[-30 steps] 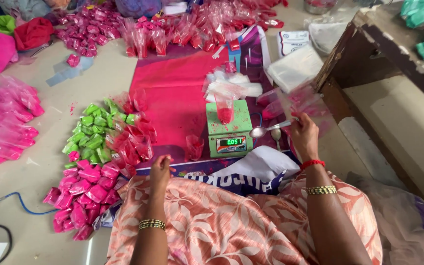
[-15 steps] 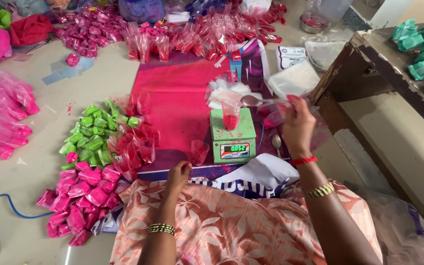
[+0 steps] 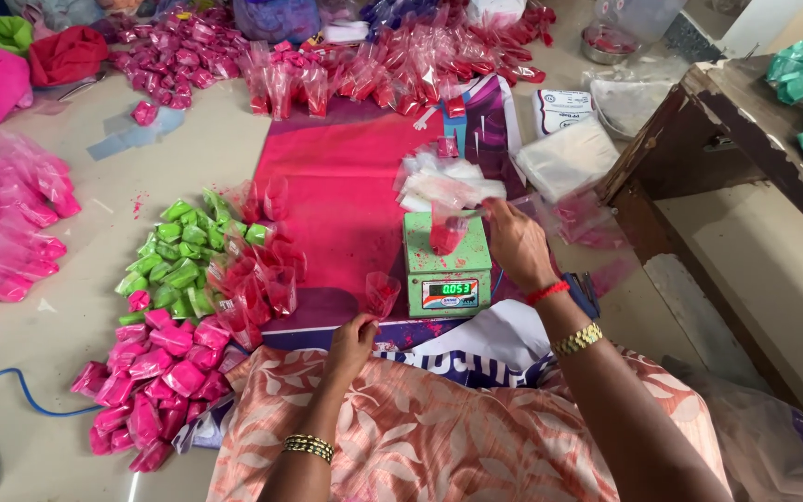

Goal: The person weighs portions of pink powder using a digital scale and scoops them into individual plastic bags.

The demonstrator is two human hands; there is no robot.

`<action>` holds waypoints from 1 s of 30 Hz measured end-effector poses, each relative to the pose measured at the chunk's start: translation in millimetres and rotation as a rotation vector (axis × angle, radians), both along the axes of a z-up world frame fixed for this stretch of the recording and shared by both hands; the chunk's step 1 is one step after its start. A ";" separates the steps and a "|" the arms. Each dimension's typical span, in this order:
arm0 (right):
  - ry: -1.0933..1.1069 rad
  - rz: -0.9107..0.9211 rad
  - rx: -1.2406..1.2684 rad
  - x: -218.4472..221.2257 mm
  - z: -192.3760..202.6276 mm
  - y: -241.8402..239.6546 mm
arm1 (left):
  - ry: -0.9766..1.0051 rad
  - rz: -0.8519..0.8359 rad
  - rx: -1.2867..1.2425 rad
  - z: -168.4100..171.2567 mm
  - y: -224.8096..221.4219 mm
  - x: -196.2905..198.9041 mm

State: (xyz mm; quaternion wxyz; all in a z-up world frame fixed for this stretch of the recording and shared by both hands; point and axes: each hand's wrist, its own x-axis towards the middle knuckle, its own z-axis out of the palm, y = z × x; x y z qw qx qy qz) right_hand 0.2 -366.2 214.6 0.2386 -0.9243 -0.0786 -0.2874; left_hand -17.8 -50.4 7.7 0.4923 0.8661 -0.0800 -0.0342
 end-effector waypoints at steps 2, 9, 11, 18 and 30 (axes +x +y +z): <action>-0.013 0.013 0.024 -12.2 -9.6 -4.1 | -0.031 -0.016 -0.020 10.3 -13.7 2.3; -0.154 -0.002 0.101 -29.9 -33.1 -9.5 | -0.101 -0.005 -0.174 29.0 -105.2 46.1; -0.068 -0.039 0.068 -21.7 -57.5 -16.9 | -0.144 0.010 -0.101 21.4 -128.6 69.5; 0.012 -0.088 0.098 -24.9 -49.7 -7.8 | -0.397 -0.009 -0.100 -2.3 -186.7 109.4; 0.212 -0.300 0.575 -26.0 -39.5 -13.7 | -0.200 0.051 -0.067 31.5 -199.4 95.5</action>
